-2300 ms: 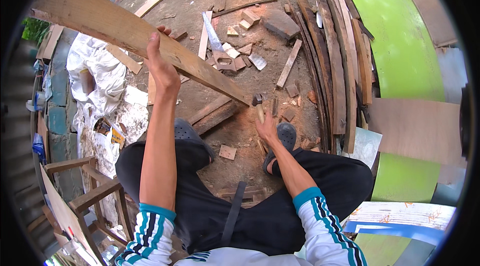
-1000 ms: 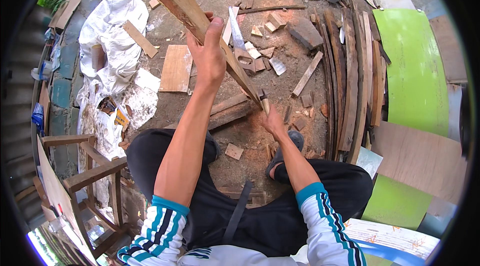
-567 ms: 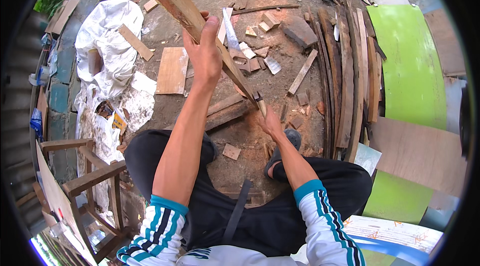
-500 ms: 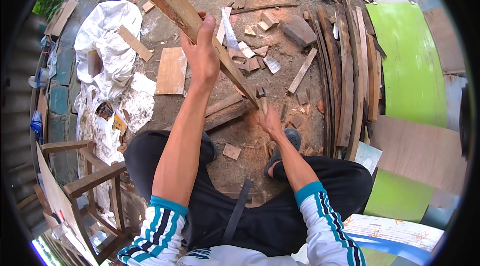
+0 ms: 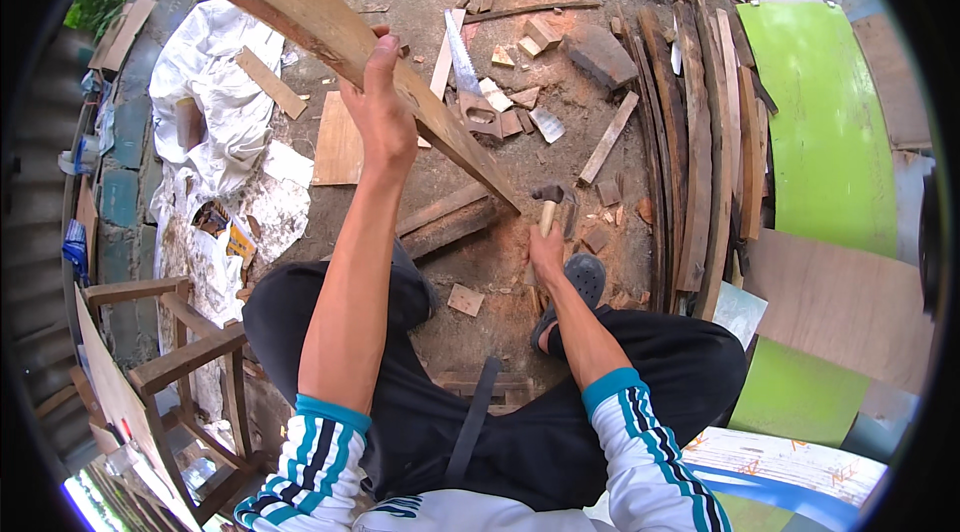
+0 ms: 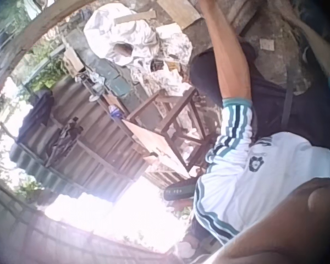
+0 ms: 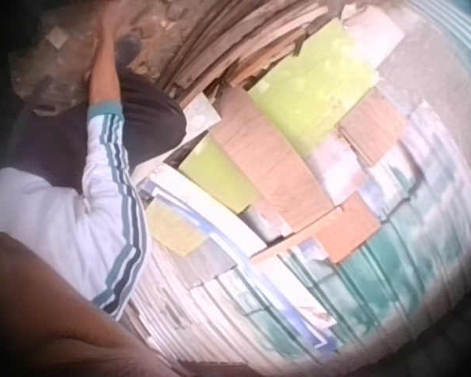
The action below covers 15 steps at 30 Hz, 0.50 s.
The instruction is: The person sits on the ground in a cluttered outdoor area and uses a hammer to repeatedly strike a long wooden plank. The person adjusts the plank's position and continues hammering along its length to flatten or shape it.
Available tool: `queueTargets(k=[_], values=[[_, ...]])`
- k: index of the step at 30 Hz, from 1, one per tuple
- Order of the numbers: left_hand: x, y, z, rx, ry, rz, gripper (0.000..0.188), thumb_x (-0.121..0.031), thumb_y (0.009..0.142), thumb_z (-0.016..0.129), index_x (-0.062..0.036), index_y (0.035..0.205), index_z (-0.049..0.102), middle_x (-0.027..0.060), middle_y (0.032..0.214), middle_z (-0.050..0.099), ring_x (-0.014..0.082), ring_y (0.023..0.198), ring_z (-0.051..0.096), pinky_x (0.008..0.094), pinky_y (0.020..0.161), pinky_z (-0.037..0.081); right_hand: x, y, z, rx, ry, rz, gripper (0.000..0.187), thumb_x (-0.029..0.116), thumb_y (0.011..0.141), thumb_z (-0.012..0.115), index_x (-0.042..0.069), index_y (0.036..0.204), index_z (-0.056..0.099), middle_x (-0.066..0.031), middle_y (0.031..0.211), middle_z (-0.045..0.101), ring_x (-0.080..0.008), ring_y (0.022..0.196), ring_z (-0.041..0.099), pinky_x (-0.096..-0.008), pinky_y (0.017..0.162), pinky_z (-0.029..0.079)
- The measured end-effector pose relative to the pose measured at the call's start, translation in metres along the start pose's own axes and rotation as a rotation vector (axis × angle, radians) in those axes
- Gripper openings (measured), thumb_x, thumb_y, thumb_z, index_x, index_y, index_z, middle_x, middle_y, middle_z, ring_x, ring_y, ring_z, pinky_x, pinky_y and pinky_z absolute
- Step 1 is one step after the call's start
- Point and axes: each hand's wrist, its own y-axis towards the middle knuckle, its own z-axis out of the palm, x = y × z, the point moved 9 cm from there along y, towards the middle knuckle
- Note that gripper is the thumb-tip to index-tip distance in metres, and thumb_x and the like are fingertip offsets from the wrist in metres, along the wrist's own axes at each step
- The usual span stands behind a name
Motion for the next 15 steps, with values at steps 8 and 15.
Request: queueTargets(k=[8, 15], values=[[0.014, 0.010, -0.016, 0.000, -0.104, -0.018, 0.048, -0.036, 0.092, 0.055, 0.0022, 0.121, 0.055, 0.0155, 0.108, 0.061, 0.0241, 0.100, 0.057, 0.0388, 0.089, 0.045, -0.033, 0.023, 0.029, 0.110, 0.913, 0.535, 0.010, 0.016, 0.092, 0.055, 0.010, 0.088, 0.048, -0.0006, 0.066, 0.052, -0.0123, 0.049, 0.047, -0.0269, 0.042, 0.044], [0.013, 0.010, -0.023, -0.021, -0.132, -0.014, 0.046, -0.035, 0.091, 0.058, 0.0019, 0.119, 0.056, 0.0147, 0.106, 0.060, 0.0220, 0.100, 0.056, 0.0370, 0.090, 0.045, -0.026, 0.017, 0.043, 0.174, 0.932, 0.532, 0.015, 0.017, 0.091, 0.057, 0.012, 0.082, 0.047, 0.0022, 0.063, 0.050, -0.0091, 0.049, 0.047, -0.0234, 0.042, 0.042]])
